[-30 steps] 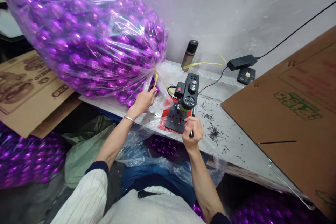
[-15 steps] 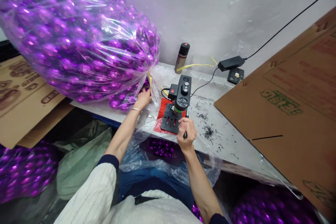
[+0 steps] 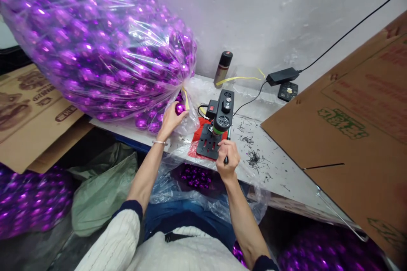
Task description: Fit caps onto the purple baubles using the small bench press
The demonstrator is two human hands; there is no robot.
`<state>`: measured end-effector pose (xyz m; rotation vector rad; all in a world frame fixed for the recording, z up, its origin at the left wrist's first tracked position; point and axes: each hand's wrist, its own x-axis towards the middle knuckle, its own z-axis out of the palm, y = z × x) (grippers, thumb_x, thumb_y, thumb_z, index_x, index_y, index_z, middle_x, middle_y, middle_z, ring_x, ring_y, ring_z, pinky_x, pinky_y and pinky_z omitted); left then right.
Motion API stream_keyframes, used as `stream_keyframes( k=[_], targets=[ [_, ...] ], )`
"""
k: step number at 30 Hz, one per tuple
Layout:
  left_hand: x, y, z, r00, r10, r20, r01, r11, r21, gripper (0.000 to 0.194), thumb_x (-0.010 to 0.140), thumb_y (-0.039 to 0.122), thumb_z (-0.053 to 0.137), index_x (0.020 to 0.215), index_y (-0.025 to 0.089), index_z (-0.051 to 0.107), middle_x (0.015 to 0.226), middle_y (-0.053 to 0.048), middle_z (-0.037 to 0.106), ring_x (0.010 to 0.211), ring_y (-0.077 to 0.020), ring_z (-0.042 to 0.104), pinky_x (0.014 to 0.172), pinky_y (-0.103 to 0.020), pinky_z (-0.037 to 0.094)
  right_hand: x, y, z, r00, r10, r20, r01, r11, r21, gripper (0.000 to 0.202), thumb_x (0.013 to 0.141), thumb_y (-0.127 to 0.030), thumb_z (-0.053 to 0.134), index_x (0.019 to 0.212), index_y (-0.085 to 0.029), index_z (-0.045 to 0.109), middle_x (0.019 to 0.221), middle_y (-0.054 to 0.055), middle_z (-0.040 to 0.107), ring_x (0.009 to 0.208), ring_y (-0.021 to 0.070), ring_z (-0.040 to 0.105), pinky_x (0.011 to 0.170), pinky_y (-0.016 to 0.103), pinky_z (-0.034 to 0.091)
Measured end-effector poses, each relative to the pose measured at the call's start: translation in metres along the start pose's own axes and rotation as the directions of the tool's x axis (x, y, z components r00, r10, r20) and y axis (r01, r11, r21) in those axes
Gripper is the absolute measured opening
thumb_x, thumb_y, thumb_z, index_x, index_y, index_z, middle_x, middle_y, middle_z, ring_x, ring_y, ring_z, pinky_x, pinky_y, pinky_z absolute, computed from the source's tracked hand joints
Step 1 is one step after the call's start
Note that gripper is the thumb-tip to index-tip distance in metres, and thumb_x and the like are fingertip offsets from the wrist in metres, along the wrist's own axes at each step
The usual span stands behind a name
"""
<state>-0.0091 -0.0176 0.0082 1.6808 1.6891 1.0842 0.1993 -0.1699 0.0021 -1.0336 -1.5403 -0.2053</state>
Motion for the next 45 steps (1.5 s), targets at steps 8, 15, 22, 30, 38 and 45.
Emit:
stream_keyframes(
  k=[8,15,22,30,38,45],
  targets=[
    [-0.107,0.011,0.026,0.909,-0.209,0.361,0.414,0.339,-0.845,0.039,0.083,0.047,0.066,0.107,0.017,0.065,0.108,-0.011,0.073,0.097,-0.024,0.071,0.087,-0.04,0.06,-0.001,0.002,-0.001,1.0,0.011,0.003,-0.011,1.0,-0.003,0.023,0.095,-0.012,0.042,0.076,-0.022,0.053,0.073,0.001,0.06,0.073,0.0146,0.062,0.066,0.029,0.048],
    [-0.142,0.005,0.072,0.92,-0.245,0.307,0.389,0.461,-0.798,0.049,0.081,0.04,0.072,0.124,0.023,0.055,0.119,-0.006,0.07,0.103,-0.019,0.07,0.088,-0.032,0.058,0.0,0.002,-0.004,0.999,-0.002,0.042,0.003,1.0,-0.03,0.023,0.095,-0.012,0.041,0.078,-0.022,0.053,0.074,0.002,0.061,0.071,0.0136,0.061,0.067,0.029,0.047],
    [-0.123,-0.006,0.095,0.984,-0.106,0.144,0.176,0.729,-0.662,0.051,0.082,0.046,0.071,0.121,0.02,0.051,0.112,-0.009,0.07,0.101,-0.02,0.069,0.094,-0.035,0.054,0.003,0.002,-0.007,0.998,-0.031,0.062,0.033,0.999,-0.034,0.022,0.094,-0.01,0.043,0.078,-0.022,0.053,0.074,0.001,0.061,0.071,0.0134,0.061,0.066,0.028,0.048],
    [-0.118,-0.018,0.105,0.99,0.064,0.124,0.009,0.856,-0.516,0.057,0.077,0.037,0.079,0.125,0.019,0.055,0.122,-0.011,0.067,0.113,-0.0237,0.066,0.101,-0.037,0.052,0.003,0.0,-0.008,0.997,-0.038,0.066,0.041,0.998,-0.041,0.022,0.095,-0.01,0.043,0.078,-0.021,0.052,0.076,0.002,0.061,0.071,0.0126,0.06,0.066,0.026,0.048],
    [-0.12,-0.018,0.112,0.968,0.24,0.073,-0.213,0.941,-0.263,0.056,0.08,0.037,0.079,0.129,0.019,0.057,0.126,-0.012,0.066,0.118,-0.0269,0.063,0.104,-0.044,0.05,0.005,0.0,-0.009,0.996,-0.047,0.076,0.05,0.998,-0.038,0.021,0.094,-0.009,0.044,0.079,-0.021,0.053,0.077,0.003,0.062,0.073,0.0129,0.061,0.067,0.026,0.049],
    [-0.122,-0.013,0.119,0.945,0.326,-0.008,-0.323,0.934,-0.151,0.055,0.081,0.038,0.079,0.127,0.019,0.056,0.123,-0.013,0.065,0.116,-0.0266,0.062,0.1,-0.043,0.052,0.009,-0.002,-0.01,0.997,-0.052,0.06,0.055,0.997,-0.049,0.021,0.093,-0.008,0.044,0.079,-0.021,0.051,0.076,0.002,0.061,0.072,0.0127,0.061,0.066,0.025,0.049]
  ],
)
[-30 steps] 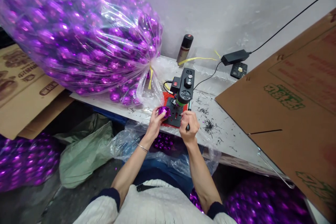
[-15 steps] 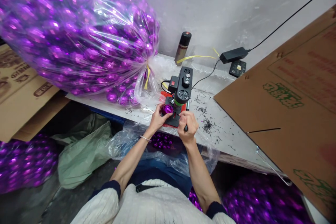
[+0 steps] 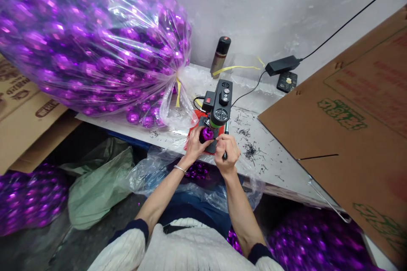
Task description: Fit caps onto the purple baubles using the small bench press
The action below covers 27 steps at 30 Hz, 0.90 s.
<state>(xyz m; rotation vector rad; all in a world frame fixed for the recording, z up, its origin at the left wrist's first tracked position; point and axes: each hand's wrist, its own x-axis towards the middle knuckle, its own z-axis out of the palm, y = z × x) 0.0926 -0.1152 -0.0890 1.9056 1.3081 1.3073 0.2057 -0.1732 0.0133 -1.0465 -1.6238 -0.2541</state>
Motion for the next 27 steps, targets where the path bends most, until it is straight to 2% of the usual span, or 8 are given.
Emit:
stream_keyframes(
  k=[8,14,18,22,25,27],
  targets=[
    [-0.002,0.002,0.0,0.995,-0.099,-0.015,0.098,0.995,-0.033,0.057,0.079,0.038,0.08,0.127,0.018,0.057,0.122,-0.012,0.065,0.115,-0.0269,0.063,0.101,-0.044,0.052,0.004,-0.001,-0.003,1.0,0.012,0.01,-0.012,1.0,-0.001,0.022,0.094,-0.009,0.043,0.078,-0.021,0.052,0.074,0.002,0.061,0.072,0.013,0.062,0.065,0.026,0.049],
    [0.001,0.002,0.0,0.992,-0.121,0.024,0.123,0.988,-0.092,0.059,0.077,0.04,0.082,0.127,0.019,0.059,0.126,-0.013,0.065,0.12,-0.0284,0.061,0.105,-0.046,0.049,0.02,-0.006,-0.008,0.997,0.073,0.023,-0.074,0.997,0.013,0.023,0.096,-0.012,0.042,0.079,-0.021,0.055,0.075,0.003,0.063,0.072,0.0138,0.062,0.065,0.027,0.048],
    [0.005,-0.001,-0.003,0.969,-0.245,0.032,0.247,0.947,-0.204,0.062,0.076,0.04,0.083,0.13,0.018,0.06,0.129,-0.013,0.066,0.122,-0.029,0.061,0.109,-0.046,0.047,0.037,-0.009,-0.014,0.993,0.108,0.043,-0.109,0.994,0.029,0.025,0.096,-0.014,0.043,0.076,-0.021,0.054,0.071,0.002,0.062,0.068,0.0132,0.061,0.064,0.027,0.046],
    [0.009,-0.007,-0.01,0.919,-0.369,0.137,0.393,0.834,-0.387,0.062,0.082,0.04,0.076,0.136,0.016,0.057,0.13,-0.012,0.067,0.122,-0.0259,0.063,0.109,-0.04,0.047,0.046,-0.009,-0.017,0.992,0.103,0.068,-0.105,0.994,0.022,0.027,0.097,-0.015,0.042,0.073,-0.021,0.054,0.067,0.001,0.06,0.065,0.0126,0.059,0.063,0.027,0.045],
    [0.013,-0.009,-0.016,0.902,-0.374,0.217,0.433,0.787,-0.44,0.06,0.083,0.04,0.075,0.134,0.013,0.059,0.126,-0.012,0.069,0.118,-0.025,0.065,0.108,-0.039,0.048,0.046,-0.009,-0.017,0.993,0.096,0.064,-0.097,0.995,0.013,0.028,0.097,-0.014,0.043,0.072,-0.021,0.054,0.066,0.0,0.059,0.064,0.0125,0.059,0.063,0.027,0.044],
    [0.014,-0.01,-0.018,0.901,-0.362,0.239,0.432,0.799,-0.419,0.06,0.083,0.041,0.075,0.133,0.012,0.059,0.125,-0.013,0.07,0.117,-0.0259,0.066,0.108,-0.041,0.048,0.045,-0.008,-0.017,0.995,0.086,0.058,-0.087,0.996,0.014,0.027,0.096,-0.014,0.043,0.073,-0.021,0.054,0.066,0.0,0.059,0.065,0.0126,0.059,0.062,0.027,0.044]
  ],
)
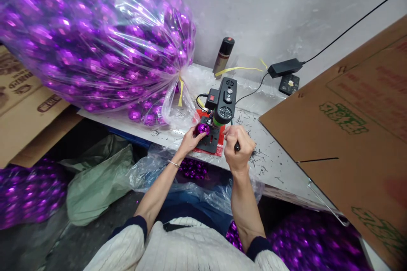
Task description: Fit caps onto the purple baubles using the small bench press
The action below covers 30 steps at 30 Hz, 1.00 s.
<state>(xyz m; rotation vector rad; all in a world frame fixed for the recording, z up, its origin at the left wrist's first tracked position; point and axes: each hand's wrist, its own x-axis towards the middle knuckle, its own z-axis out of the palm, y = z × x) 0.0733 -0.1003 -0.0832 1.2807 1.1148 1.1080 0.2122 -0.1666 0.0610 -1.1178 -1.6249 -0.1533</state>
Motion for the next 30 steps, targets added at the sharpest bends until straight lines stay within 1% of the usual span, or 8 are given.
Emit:
stream_keyframes(
  k=[2,4,8,12,14,18,21,30],
  targets=[
    [0.001,0.001,-0.002,0.999,0.037,0.018,-0.038,0.997,0.07,0.062,0.083,0.041,0.075,0.135,0.013,0.058,0.128,-0.013,0.069,0.119,-0.0271,0.065,0.109,-0.043,0.047,-0.002,0.001,0.001,1.0,-0.011,0.001,0.011,1.0,-0.002,0.026,0.096,-0.013,0.043,0.074,-0.021,0.054,0.067,0.001,0.059,0.065,0.0127,0.059,0.062,0.027,0.044],
    [0.002,0.001,-0.004,0.993,0.106,0.043,-0.112,0.978,0.177,0.064,0.081,0.039,0.077,0.137,0.015,0.057,0.133,-0.014,0.066,0.123,-0.0286,0.063,0.111,-0.044,0.046,-0.003,0.001,0.001,1.0,-0.025,0.003,0.025,1.0,-0.011,0.025,0.096,-0.013,0.043,0.075,-0.021,0.055,0.068,0.001,0.061,0.065,0.0126,0.059,0.063,0.027,0.044],
    [0.001,0.001,-0.002,0.962,0.255,0.095,-0.272,0.875,0.4,0.066,0.075,0.037,0.084,0.134,0.019,0.06,0.136,-0.015,0.063,0.127,-0.0316,0.059,0.11,-0.048,0.046,-0.004,0.002,0.0,0.999,-0.049,0.007,0.049,0.998,-0.042,0.024,0.097,-0.014,0.042,0.079,-0.02,0.057,0.07,0.002,0.062,0.066,0.0122,0.059,0.063,0.026,0.045],
    [-0.002,-0.002,0.009,0.936,0.339,0.093,-0.337,0.787,0.517,0.064,0.075,0.037,0.084,0.133,0.019,0.061,0.132,-0.015,0.063,0.125,-0.0327,0.059,0.107,-0.051,0.048,-0.005,0.002,0.0,0.999,-0.046,0.015,0.047,0.997,-0.067,0.024,0.098,-0.015,0.043,0.079,-0.02,0.056,0.07,0.002,0.062,0.065,0.0119,0.059,0.061,0.026,0.044],
    [-0.003,-0.004,0.017,0.928,0.366,0.072,-0.347,0.778,0.523,0.063,0.078,0.038,0.082,0.134,0.02,0.059,0.132,-0.015,0.062,0.125,-0.032,0.059,0.107,-0.05,0.048,-0.006,0.002,0.0,0.999,-0.038,0.015,0.039,0.997,-0.063,0.024,0.097,-0.015,0.043,0.079,-0.02,0.056,0.07,0.002,0.062,0.065,0.0121,0.059,0.062,0.026,0.044],
    [-0.006,-0.006,0.024,0.925,0.379,0.035,-0.35,0.81,0.471,0.064,0.081,0.039,0.079,0.137,0.02,0.055,0.133,-0.015,0.065,0.124,-0.03,0.062,0.106,-0.049,0.049,-0.009,0.002,0.001,0.999,-0.033,0.013,0.034,0.999,-0.04,0.021,0.096,-0.013,0.044,0.08,-0.02,0.057,0.072,0.002,0.063,0.067,0.0131,0.06,0.063,0.027,0.045],
    [-0.008,-0.007,0.023,0.933,0.36,0.019,-0.329,0.83,0.451,0.063,0.082,0.04,0.078,0.137,0.018,0.055,0.131,-0.015,0.067,0.121,-0.0295,0.064,0.104,-0.048,0.051,-0.015,0.003,0.003,0.999,-0.045,0.004,0.045,0.998,-0.032,0.02,0.095,-0.011,0.045,0.082,-0.02,0.057,0.074,0.003,0.064,0.07,0.0139,0.061,0.064,0.027,0.046],
    [-0.011,-0.008,0.018,0.929,0.364,0.068,-0.359,0.839,0.408,0.061,0.083,0.036,0.077,0.137,0.018,0.056,0.133,-0.015,0.066,0.124,-0.0286,0.063,0.106,-0.046,0.051,-0.042,0.01,0.018,0.996,-0.068,-0.06,0.066,0.997,-0.038,0.021,0.093,-0.009,0.045,0.079,-0.022,0.054,0.074,0.001,0.063,0.075,0.0143,0.065,0.066,0.027,0.05]
  ],
)
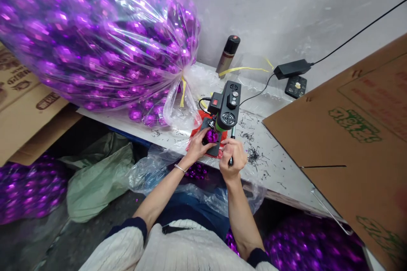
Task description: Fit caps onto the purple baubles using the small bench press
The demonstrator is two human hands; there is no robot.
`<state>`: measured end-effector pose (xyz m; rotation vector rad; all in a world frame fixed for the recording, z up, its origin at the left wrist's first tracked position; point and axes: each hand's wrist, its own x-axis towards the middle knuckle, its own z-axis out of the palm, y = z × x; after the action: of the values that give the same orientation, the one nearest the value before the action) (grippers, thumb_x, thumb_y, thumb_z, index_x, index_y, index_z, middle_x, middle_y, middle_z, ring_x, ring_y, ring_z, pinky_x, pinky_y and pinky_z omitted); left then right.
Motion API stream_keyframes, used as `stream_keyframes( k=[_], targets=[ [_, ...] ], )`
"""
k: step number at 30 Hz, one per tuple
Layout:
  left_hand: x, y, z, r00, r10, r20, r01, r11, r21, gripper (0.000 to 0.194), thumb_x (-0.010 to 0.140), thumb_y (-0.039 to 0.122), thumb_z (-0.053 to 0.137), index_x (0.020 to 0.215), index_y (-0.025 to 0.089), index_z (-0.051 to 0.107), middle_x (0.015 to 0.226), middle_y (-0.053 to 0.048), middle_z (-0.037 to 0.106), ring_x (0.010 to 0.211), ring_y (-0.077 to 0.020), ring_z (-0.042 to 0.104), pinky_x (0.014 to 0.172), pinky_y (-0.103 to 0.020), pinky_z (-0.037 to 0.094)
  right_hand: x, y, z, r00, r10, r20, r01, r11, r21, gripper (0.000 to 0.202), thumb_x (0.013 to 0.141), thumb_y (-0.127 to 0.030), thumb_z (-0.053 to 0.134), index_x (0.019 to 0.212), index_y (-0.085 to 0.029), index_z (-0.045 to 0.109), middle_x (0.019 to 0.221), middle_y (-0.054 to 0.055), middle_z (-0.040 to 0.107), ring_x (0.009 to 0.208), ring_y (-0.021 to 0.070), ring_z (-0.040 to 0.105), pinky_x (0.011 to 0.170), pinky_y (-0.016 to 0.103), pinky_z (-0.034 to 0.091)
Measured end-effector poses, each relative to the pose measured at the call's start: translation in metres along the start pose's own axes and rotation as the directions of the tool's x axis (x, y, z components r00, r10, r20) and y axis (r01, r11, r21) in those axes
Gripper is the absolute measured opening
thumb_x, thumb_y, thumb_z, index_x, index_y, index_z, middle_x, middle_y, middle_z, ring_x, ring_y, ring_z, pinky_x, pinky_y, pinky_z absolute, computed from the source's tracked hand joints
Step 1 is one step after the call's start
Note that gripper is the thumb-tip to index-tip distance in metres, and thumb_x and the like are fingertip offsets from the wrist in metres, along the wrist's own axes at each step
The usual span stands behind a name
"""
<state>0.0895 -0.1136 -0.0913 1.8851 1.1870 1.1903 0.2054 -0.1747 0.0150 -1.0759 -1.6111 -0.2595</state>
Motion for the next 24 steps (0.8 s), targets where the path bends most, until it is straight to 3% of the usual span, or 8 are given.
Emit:
stream_keyframes(
  k=[9,24],
  targets=[
    [-0.001,0.002,-0.002,1.0,0.003,0.015,-0.003,1.0,0.0,0.06,0.083,0.034,0.077,0.137,0.02,0.056,0.134,-0.014,0.066,0.126,-0.0289,0.062,0.108,-0.048,0.05,-0.017,0.006,0.009,0.998,0.039,-0.041,-0.038,0.999,0.037,0.02,0.092,-0.011,0.043,0.081,-0.022,0.056,0.082,0.003,0.067,0.074,0.015,0.067,0.065,0.029,0.052],
    [-0.002,-0.001,0.0,1.0,0.005,0.012,-0.005,1.0,0.01,0.06,0.084,0.033,0.077,0.138,0.02,0.056,0.134,-0.014,0.066,0.127,-0.0289,0.062,0.108,-0.048,0.05,-0.009,0.004,-0.001,1.0,0.008,0.022,-0.008,1.0,0.015,0.019,0.091,-0.01,0.045,0.082,-0.022,0.056,0.081,0.003,0.068,0.073,0.0149,0.066,0.065,0.029,0.051]
  ],
)
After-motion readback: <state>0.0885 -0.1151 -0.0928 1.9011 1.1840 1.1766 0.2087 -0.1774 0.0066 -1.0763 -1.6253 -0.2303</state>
